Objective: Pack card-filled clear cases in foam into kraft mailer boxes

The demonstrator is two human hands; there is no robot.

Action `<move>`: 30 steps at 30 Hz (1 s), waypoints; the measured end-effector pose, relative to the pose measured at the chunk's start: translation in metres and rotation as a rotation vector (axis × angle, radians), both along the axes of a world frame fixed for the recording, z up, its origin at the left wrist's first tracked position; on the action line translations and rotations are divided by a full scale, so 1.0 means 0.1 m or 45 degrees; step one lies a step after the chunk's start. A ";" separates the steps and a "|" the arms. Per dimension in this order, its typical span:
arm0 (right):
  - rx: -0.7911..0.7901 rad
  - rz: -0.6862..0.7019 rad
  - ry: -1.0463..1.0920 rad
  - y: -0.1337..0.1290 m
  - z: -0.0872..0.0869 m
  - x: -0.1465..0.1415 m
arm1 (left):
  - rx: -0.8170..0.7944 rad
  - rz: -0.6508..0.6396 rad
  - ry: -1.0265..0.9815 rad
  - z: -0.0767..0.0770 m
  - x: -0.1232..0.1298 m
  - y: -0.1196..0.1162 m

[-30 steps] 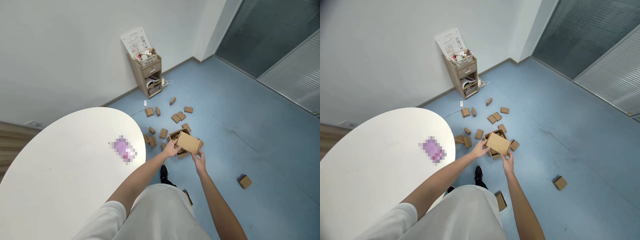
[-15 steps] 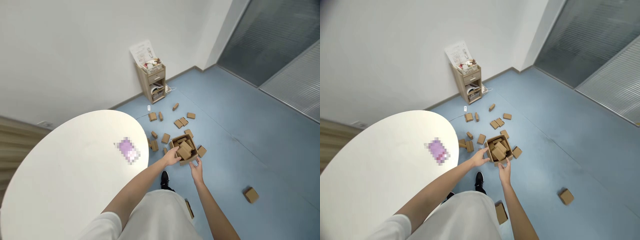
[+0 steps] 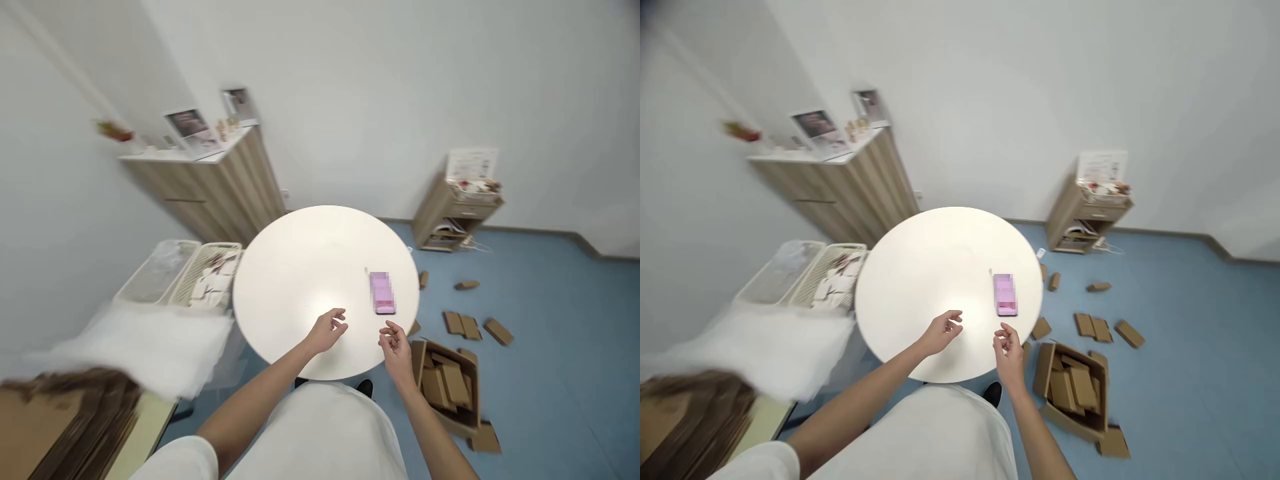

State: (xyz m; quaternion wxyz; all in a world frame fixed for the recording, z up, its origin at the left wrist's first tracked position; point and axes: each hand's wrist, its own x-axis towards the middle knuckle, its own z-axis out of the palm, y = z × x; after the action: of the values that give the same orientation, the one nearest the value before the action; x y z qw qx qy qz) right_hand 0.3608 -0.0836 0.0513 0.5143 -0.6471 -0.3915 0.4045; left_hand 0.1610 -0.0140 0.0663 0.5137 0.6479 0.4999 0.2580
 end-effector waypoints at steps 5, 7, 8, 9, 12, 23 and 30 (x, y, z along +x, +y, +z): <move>-0.021 0.382 0.005 0.31 0.00 -0.99 | -0.054 0.392 -0.010 -0.15 -1.13 -0.19; -0.044 0.474 0.001 0.39 0.00 -1.34 | -0.060 0.506 -0.033 -0.20 -1.45 -0.26; -0.053 0.504 0.001 0.42 0.00 -1.51 | -0.059 0.554 -0.045 -0.21 -1.59 -0.29; -0.062 0.530 0.001 0.44 0.00 -1.66 | -0.058 0.601 -0.056 -0.22 -1.72 -0.32; -0.127 0.679 -0.005 0.51 0.02 -2.05 | -0.072 0.693 -0.078 -0.21 -2.03 -0.37; -0.325 1.285 -0.071 0.99 -0.05 -2.58 | -0.079 0.983 -0.018 -0.10 -2.61 -0.55; -0.387 1.439 -0.024 1.19 -0.18 -2.95 | -0.173 1.092 0.079 -0.13 -2.84 -0.80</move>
State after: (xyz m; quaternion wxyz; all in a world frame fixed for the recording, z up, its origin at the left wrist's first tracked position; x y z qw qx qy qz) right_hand 0.0661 0.0353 0.0330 0.1167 -0.4080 -0.6179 0.6619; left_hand -0.1233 -0.0937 0.0537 0.3861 0.3539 0.7548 0.3950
